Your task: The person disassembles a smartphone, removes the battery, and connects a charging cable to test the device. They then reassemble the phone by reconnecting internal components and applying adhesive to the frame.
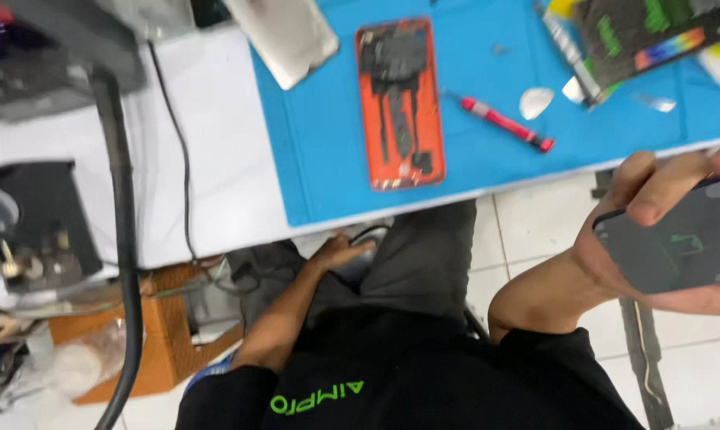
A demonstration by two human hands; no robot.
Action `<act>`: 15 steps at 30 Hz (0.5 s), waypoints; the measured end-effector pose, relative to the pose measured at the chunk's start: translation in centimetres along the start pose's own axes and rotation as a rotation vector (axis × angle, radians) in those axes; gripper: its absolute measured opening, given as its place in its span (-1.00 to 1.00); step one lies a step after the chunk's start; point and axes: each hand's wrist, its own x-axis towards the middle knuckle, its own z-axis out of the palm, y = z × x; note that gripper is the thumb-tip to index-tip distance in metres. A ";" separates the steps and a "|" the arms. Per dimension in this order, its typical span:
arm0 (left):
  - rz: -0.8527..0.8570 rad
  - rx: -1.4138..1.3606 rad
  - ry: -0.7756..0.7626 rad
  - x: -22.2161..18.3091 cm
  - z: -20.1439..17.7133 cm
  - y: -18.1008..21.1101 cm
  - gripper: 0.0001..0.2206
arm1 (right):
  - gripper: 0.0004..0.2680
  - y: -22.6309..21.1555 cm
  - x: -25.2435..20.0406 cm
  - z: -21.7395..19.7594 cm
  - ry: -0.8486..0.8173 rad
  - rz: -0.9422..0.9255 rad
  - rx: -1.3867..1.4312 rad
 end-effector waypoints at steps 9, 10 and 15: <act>0.646 -0.176 -0.081 7.7 0.6 11.6 -0.22 | -0.27 -3.6 1.0 0.4 0.230 0.187 0.261; 0.649 -0.179 -0.089 8.1 0.3 12.4 -0.22 | -0.27 -3.9 0.2 0.8 0.230 0.190 0.252; 0.161 0.110 -0.146 7.3 0.6 12.4 0.22 | -0.45 -5.9 -4.0 3.0 0.166 0.151 0.030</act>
